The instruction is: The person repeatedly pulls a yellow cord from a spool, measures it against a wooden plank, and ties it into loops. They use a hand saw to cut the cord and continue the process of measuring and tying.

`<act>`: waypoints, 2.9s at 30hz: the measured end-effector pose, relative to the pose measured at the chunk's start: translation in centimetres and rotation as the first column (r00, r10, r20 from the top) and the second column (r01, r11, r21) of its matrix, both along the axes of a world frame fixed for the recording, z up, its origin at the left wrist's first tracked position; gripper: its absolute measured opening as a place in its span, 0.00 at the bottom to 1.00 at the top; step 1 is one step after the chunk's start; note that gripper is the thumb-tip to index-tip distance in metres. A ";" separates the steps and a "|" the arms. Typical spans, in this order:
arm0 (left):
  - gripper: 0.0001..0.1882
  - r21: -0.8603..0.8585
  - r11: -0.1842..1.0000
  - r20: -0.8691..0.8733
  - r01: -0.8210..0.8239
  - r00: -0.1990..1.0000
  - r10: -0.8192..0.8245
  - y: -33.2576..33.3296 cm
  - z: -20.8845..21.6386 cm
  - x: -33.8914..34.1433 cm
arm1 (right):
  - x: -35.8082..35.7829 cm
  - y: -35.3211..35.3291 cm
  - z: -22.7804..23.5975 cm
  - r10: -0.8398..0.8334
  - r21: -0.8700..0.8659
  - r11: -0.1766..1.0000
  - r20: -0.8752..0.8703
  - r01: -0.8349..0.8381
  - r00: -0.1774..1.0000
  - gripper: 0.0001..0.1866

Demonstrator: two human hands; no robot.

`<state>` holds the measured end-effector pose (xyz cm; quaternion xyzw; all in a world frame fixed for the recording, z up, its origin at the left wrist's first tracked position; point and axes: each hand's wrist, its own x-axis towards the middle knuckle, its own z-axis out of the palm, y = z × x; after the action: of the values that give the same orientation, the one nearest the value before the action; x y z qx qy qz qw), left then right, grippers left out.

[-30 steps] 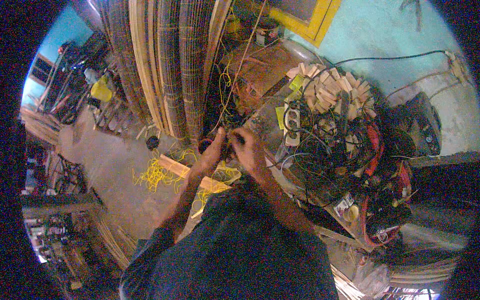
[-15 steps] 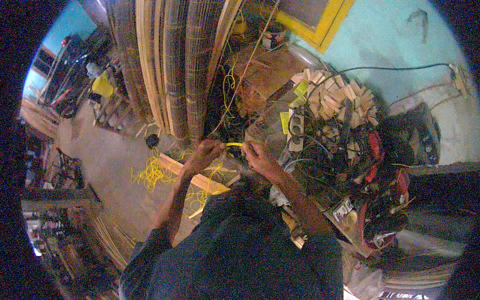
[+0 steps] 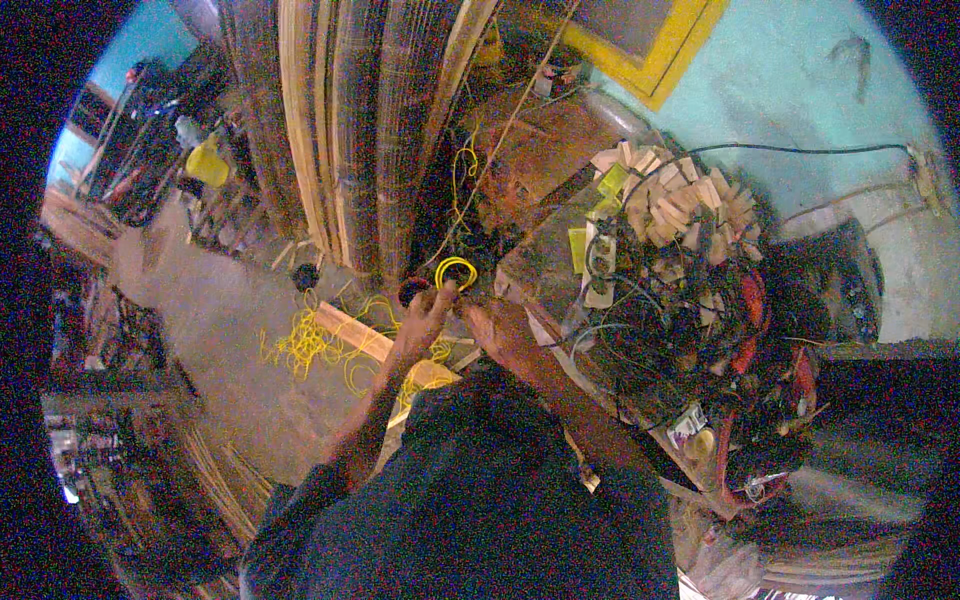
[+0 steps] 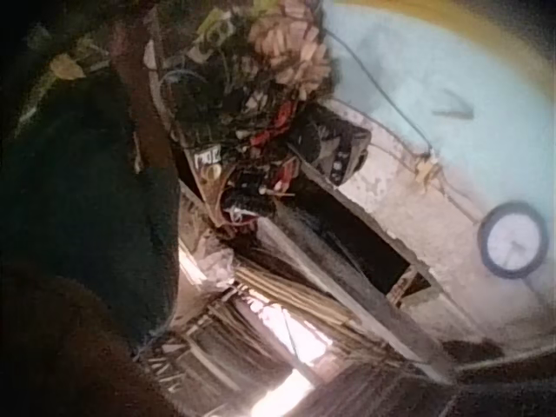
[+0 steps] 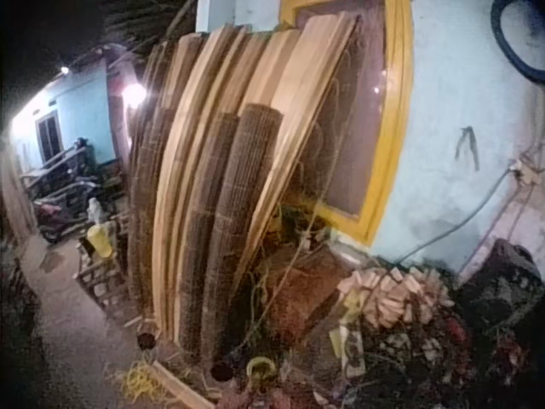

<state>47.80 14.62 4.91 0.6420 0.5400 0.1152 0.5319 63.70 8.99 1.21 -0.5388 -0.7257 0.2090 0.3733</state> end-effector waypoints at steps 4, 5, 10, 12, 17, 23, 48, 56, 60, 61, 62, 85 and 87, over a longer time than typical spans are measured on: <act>0.28 0.488 0.868 0.177 -0.094 0.984 0.007 0.9 -2.8 -1.2 | -0.3 0.6 2.1 0.017 -0.231 0.973 0.138 0.015 0.990 0.09; 0.28 0.394 0.918 0.158 -0.036 0.987 -0.029 1.2 -3.2 -1.9 | 0.1 0.5 1.9 -0.001 -0.235 0.972 0.094 0.023 0.996 0.10; 0.25 0.032 0.978 0.118 0.208 0.971 -0.210 0.9 0.4 -1.8 | 0.6 0.7 2.3 -0.080 -0.087 0.993 0.061 0.085 0.995 0.10; 0.24 0.033 0.985 0.221 0.169 0.960 -0.172 0.2 -0.2 -1.6 | 0.4 0.8 1.8 -0.117 -0.021 0.993 0.072 0.119 0.991 0.10; 0.18 -0.356 0.932 0.311 -0.069 0.932 0.188 -0.2 -2.7 -1.1 | 1.4 1.2 -0.5 -0.026 0.142 0.990 0.244 -0.009 0.969 0.09; 0.17 -0.341 0.939 0.432 0.037 0.893 0.122 -0.9 -0.3 -0.9 | 1.7 1.1 1.0 0.006 -0.059 0.998 0.164 0.004 0.986 0.08; 0.20 -0.394 0.900 0.400 -0.189 0.846 0.352 -1.0 -3.5 -2.6 | -0.2 1.0 1.4 -0.379 -0.504 0.859 -0.517 0.085 0.767 0.13; 0.17 0.129 0.982 0.207 -0.141 0.972 0.112 -1.1 -3.9 -3.0 | 7.5 3.7 -2.5 -0.596 -0.074 0.789 0.146 0.610 0.789 0.20; 0.15 0.018 0.981 0.500 -0.192 0.852 0.157 -1.8 -9.1 -2.6 | -1.2 3.1 4.8 -0.032 0.112 0.993 0.462 -0.022 0.887 0.25; 0.15 0.173 0.976 0.356 -0.130 0.933 0.061 -1.6 -5.2 -2.5 | -2.2 2.7 4.2 0.035 -0.098 0.995 0.339 -0.002 0.940 0.25; 0.15 0.311 0.934 0.359 -0.175 0.932 0.055 -1.7 -6.4 -2.4 | -3.5 2.2 3.7 0.086 -0.307 0.951 0.212 -0.017 0.973 0.25; 0.13 0.420 0.712 -0.460 -0.563 0.544 0.702 -17.4 -23.2 -46.3 | 28.0 18.4 14.4 -0.429 0.187 0.899 0.196 0.396 0.882 0.22; 0.14 0.508 0.765 -0.412 -0.396 0.668 0.620 -14.1 -21.3 -40.0 | 22.3 18.4 6.1 -0.286 0.011 0.958 0.130 0.287 0.949 0.23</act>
<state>7.76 0.50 -16.35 0.5551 0.7980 0.1702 0.1617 86.00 27.40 7.34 -0.6523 -0.6619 0.1200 0.3492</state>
